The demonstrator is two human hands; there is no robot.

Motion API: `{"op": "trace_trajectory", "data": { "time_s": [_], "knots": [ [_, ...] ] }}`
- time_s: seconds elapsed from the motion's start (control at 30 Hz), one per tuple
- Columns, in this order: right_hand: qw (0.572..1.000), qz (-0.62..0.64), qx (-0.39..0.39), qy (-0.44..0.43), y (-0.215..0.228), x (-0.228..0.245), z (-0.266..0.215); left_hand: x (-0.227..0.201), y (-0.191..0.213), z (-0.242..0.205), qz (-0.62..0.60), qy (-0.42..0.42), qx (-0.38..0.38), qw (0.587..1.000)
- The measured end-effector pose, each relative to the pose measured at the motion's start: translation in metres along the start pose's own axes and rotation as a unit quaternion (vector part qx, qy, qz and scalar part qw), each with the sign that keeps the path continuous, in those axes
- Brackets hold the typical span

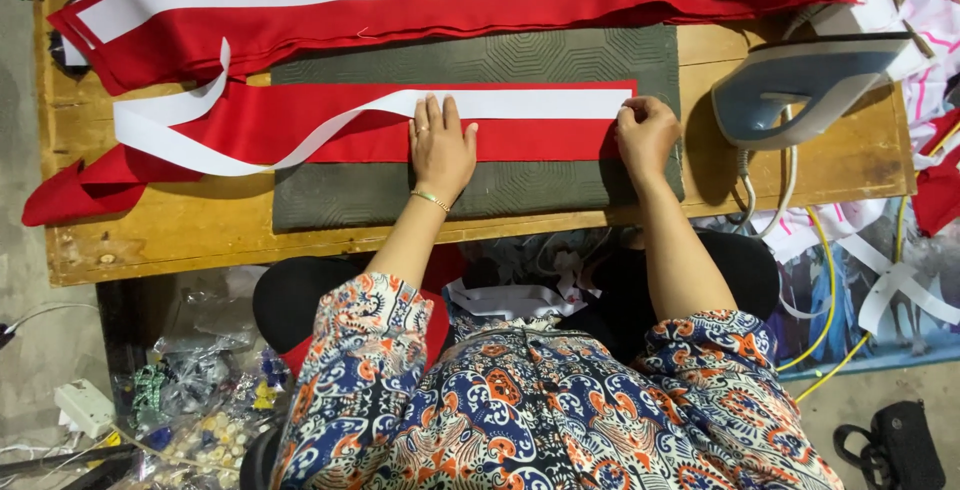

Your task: The person irons a long red and white striped fabric on a wooden table. They repeatedly fold the fabric, press it with an iron, and adjust its position to smooth different sections.

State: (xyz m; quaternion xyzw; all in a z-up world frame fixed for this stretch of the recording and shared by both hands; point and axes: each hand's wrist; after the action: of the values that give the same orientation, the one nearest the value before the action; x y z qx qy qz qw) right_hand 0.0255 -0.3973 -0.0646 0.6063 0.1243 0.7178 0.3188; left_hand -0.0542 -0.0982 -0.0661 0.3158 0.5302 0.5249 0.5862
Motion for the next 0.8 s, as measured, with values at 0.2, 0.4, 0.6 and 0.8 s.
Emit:
{"op": "trace_trajectory", "data": {
  "time_s": [0.2,0.4,0.6,0.8],
  "knots": [
    [0.999,0.037,-0.005,-0.002,-0.001,-0.006,0.002,-0.012,0.002,-0.008,-0.034,0.083,-0.020,0.996],
    [0.999,0.054,-0.002,-0.004,-0.004,-0.009,0.003,-0.008,-0.009,-0.008,0.000,0.117,-0.018,0.993],
    [0.997,0.077,0.005,-0.012,-0.003,-0.007,0.003,-0.002,-0.025,-0.006,0.000,0.082,-0.024,0.996],
    [0.999,0.051,0.004,0.000,-0.001,-0.011,0.004,-0.004,-0.021,-0.005,0.002,0.066,-0.020,0.998]
  ]
}}
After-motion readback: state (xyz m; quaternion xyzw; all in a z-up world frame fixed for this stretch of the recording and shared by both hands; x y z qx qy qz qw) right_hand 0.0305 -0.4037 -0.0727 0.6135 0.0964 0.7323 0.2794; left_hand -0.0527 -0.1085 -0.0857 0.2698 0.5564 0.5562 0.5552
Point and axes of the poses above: each hand's wrist, its own z-axis towards the middle knuckle, its own y-axis out of the back of the hand, x = y × z, and after that the axes turned 1 degree about y, right-handed
